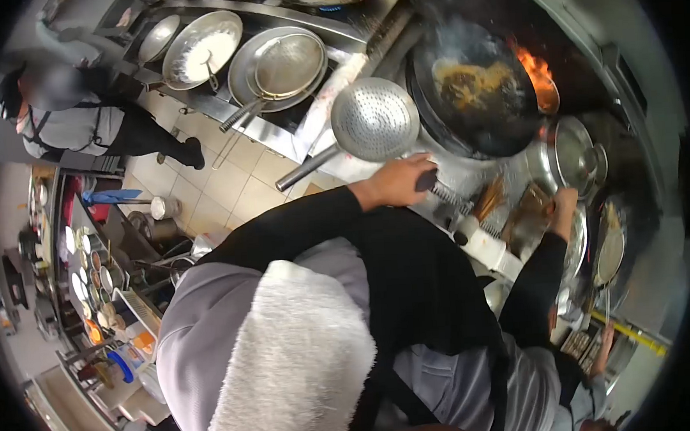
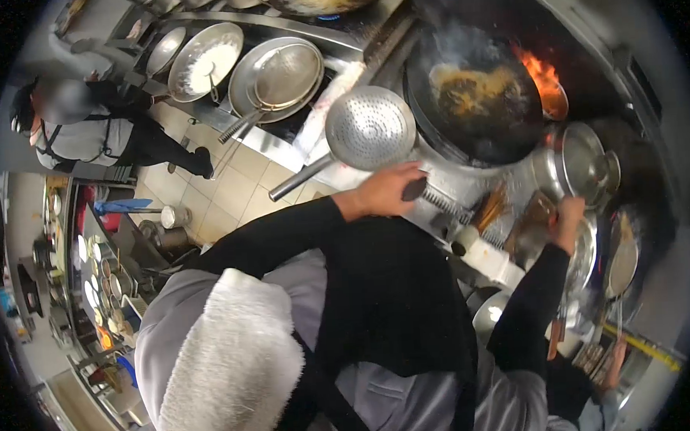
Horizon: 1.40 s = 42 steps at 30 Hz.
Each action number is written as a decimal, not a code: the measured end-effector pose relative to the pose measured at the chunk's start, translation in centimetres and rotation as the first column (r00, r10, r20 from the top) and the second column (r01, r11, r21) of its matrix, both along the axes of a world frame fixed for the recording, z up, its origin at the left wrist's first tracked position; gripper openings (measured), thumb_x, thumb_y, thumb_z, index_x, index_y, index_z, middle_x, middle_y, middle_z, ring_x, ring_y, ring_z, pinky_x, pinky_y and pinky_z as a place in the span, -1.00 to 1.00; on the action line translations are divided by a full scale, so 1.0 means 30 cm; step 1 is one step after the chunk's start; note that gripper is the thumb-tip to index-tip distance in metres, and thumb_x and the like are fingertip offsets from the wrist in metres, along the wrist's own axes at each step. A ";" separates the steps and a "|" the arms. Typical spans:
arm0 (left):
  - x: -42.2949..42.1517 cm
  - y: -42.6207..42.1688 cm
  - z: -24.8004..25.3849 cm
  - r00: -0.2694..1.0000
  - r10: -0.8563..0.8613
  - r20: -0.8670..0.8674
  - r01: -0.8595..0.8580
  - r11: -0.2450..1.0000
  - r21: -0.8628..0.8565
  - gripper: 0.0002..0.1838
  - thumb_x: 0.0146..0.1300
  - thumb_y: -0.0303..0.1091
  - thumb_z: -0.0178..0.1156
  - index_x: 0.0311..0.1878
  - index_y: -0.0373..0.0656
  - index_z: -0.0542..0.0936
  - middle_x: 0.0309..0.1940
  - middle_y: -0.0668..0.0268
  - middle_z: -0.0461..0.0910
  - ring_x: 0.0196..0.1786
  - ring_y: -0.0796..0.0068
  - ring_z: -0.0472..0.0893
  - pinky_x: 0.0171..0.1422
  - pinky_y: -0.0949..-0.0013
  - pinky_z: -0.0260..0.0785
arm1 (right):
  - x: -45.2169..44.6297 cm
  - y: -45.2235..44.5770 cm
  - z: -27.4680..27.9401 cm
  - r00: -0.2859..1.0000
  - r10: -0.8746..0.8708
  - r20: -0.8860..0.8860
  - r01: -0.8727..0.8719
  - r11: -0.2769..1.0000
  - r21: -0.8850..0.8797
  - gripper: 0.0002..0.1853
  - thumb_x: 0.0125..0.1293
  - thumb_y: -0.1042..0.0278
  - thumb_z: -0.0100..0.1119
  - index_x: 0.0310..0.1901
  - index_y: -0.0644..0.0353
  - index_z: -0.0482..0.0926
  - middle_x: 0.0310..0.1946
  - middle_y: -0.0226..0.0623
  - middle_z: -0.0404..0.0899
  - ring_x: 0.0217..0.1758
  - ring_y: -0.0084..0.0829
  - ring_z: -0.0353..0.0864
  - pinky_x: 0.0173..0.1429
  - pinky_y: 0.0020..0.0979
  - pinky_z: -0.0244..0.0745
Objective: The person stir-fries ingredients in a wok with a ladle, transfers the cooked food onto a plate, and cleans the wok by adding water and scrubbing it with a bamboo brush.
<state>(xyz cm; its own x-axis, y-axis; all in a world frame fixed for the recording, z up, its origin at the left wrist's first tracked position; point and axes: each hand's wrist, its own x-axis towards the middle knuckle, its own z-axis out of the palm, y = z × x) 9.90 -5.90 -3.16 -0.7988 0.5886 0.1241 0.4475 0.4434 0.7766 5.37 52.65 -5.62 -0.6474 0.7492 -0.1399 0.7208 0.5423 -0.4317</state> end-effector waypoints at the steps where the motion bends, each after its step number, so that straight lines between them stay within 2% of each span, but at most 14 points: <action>1: 0.025 -0.035 -0.017 1.000 -0.007 0.013 0.007 1.000 0.024 -0.36 0.12 -0.21 0.35 0.29 -0.24 0.55 0.35 -0.12 0.50 0.33 -0.13 0.54 0.44 0.07 0.41 | -0.055 0.123 -0.107 0.972 -0.133 -0.195 0.048 0.919 -0.391 -0.78 0.27 0.41 0.07 -0.14 0.37 0.51 -0.34 0.11 0.61 -0.34 0.04 0.67 -0.29 -0.03 0.59; 2: 0.060 -0.078 -0.028 0.998 0.049 0.027 -0.049 0.999 -0.002 -0.36 0.13 -0.21 0.37 0.27 -0.29 0.55 0.31 -0.12 0.53 0.33 -0.12 0.55 0.45 0.08 0.40 | -0.077 0.222 -0.149 0.883 -0.331 -0.333 -0.004 0.704 -0.711 -0.85 0.24 0.45 0.07 -0.46 0.29 0.52 -0.57 -0.15 0.54 -0.60 -0.14 0.57 -0.51 -0.11 0.50; 4: 0.104 -0.126 -0.018 0.983 0.148 0.108 -0.138 0.986 -0.089 -0.36 0.13 -0.24 0.41 0.25 -0.37 0.54 0.24 -0.13 0.57 0.33 -0.06 0.56 0.47 0.09 0.39 | 0.044 0.078 0.007 0.734 -0.211 -0.645 -0.379 0.661 -0.647 -0.89 0.20 0.50 0.10 -0.48 0.24 0.48 -0.62 -0.32 0.39 -0.64 -0.40 0.39 -0.55 -0.29 0.43; 5: 0.126 -0.148 -0.049 0.979 0.202 0.031 -0.202 0.979 -0.006 -0.39 0.14 -0.28 0.41 0.24 -0.36 0.55 0.16 -0.11 0.62 0.26 -0.03 0.61 0.41 0.12 0.43 | 0.075 0.055 0.041 0.654 -0.398 -0.643 -0.510 0.396 -0.763 -0.88 0.27 0.54 0.04 -0.44 0.27 0.44 -0.58 -0.34 0.36 -0.62 -0.45 0.37 -0.53 -0.38 0.43; 7: 0.141 -0.183 -0.033 0.961 0.252 0.116 -0.257 0.966 0.033 -0.47 0.20 -0.27 0.39 0.17 -0.36 0.57 -0.03 -0.05 0.71 0.09 -0.02 0.70 0.27 0.16 0.51 | 0.136 0.014 0.110 0.575 -0.756 -0.313 -0.675 -0.221 -0.704 -0.87 0.41 0.60 -0.07 -0.35 0.33 0.36 -0.51 -0.37 0.31 -0.59 -0.54 0.33 -0.49 -0.56 0.43; 9: 0.158 -0.193 0.016 0.926 0.359 0.119 -0.370 0.926 0.079 -0.62 0.20 -0.31 0.37 0.01 -0.35 0.62 -0.11 -0.07 0.70 0.01 -0.05 0.71 0.16 0.13 0.53 | 0.183 -0.054 0.192 0.621 -0.770 -0.147 -0.614 -0.361 -0.702 -0.82 0.49 0.56 -0.08 -0.34 0.33 0.30 -0.53 -0.37 0.30 -0.61 -0.57 0.34 -0.52 -0.60 0.42; 15: 0.097 -0.184 -0.009 0.922 0.305 0.237 -0.335 0.937 0.098 -0.72 0.26 -0.32 0.34 -0.05 -0.29 0.65 -0.20 0.03 0.72 -0.13 0.13 0.74 0.05 0.20 0.54 | 0.356 -0.332 0.513 0.674 -0.704 -0.225 -0.550 -0.275 -0.788 -0.91 0.50 0.55 -0.06 -0.20 0.36 0.33 -0.48 -0.35 0.37 -0.59 -0.61 0.36 -0.59 -0.61 0.38; 23: 0.050 -0.117 -0.038 0.946 0.203 0.252 -0.242 0.961 0.135 -0.74 0.35 -0.25 0.26 -0.11 -0.29 0.68 -0.29 0.09 0.72 -0.21 0.25 0.71 -0.03 0.23 0.52 | 0.381 -0.633 0.498 0.816 -0.533 -0.221 -0.452 -0.352 -0.820 -0.78 0.45 0.61 0.03 0.07 0.21 0.35 -0.36 -0.33 0.37 -0.56 -0.71 0.34 -0.67 -0.70 0.23; 27: 0.015 -0.187 -0.079 0.957 0.251 0.143 -0.270 0.955 0.127 -0.73 0.37 -0.27 0.25 -0.04 -0.29 0.67 -0.22 0.09 0.73 -0.18 0.26 0.70 0.00 0.24 0.52 | 0.360 -0.675 0.448 0.895 -0.090 -0.438 -0.399 0.281 -0.873 -0.49 0.39 0.56 0.09 0.37 0.22 0.31 -0.55 -0.44 0.38 -0.65 -0.62 0.31 -0.61 -0.50 0.29; 29: 0.006 -0.260 -0.005 0.890 0.305 0.339 -0.374 0.913 0.163 -0.76 0.38 -0.31 0.24 -0.05 -0.30 0.66 -0.25 0.16 0.71 -0.19 0.33 0.66 -0.02 0.28 0.50 | 0.317 -0.651 0.444 0.867 0.354 -0.352 -0.473 0.809 -0.350 -0.23 0.31 0.49 0.15 0.58 0.16 0.19 -0.48 -0.18 0.62 -0.61 -0.37 0.56 -0.49 -0.24 0.51; 30: -0.012 -0.315 0.012 0.926 0.326 0.189 -0.358 0.918 0.170 -0.77 0.38 -0.31 0.25 -0.09 -0.30 0.65 -0.29 0.22 0.69 -0.25 0.44 0.63 -0.09 0.31 0.49 | 0.287 -0.591 0.455 0.870 0.338 -0.359 -0.457 0.826 -0.329 -0.23 0.31 0.49 0.15 0.58 0.16 0.19 -0.48 -0.18 0.62 -0.61 -0.37 0.56 -0.49 -0.24 0.51; 32: -0.036 -0.436 -0.001 0.858 0.409 0.312 -0.477 0.859 0.187 -0.77 0.36 -0.31 0.26 -0.16 -0.35 0.65 -0.35 0.24 0.69 -0.28 0.41 0.63 -0.10 0.28 0.48 | 0.206 -0.446 0.508 0.787 0.609 -0.097 -0.466 0.691 0.553 -0.24 0.30 0.48 0.13 0.57 0.06 0.23 -0.37 0.06 0.72 -0.45 -0.13 0.73 -0.35 -0.11 0.63; 36: -0.045 -0.632 -0.018 0.815 0.555 0.164 -0.578 0.800 0.164 -0.75 0.33 -0.27 0.31 -0.14 -0.30 0.68 -0.32 0.25 0.71 -0.27 0.41 0.65 -0.07 0.27 0.50 | 0.003 -0.207 0.773 0.897 0.415 0.155 -0.371 0.510 0.776 -0.39 0.42 0.39 0.03 0.51 -0.11 0.36 -0.28 -0.01 0.71 -0.21 -0.04 0.79 -0.16 -0.07 0.72; 42: 0.028 -0.806 -0.146 0.517 0.461 0.721 -0.692 0.721 0.035 -0.73 0.25 -0.28 0.37 -0.08 -0.25 0.69 -0.22 0.31 0.72 -0.23 0.38 0.68 -0.05 0.32 0.52 | 0.040 -0.018 0.900 0.925 0.249 0.286 -0.378 0.521 0.765 -0.43 0.42 0.39 0.02 0.47 -0.16 0.42 -0.25 -0.04 0.73 -0.14 -0.05 0.79 -0.04 -0.08 0.70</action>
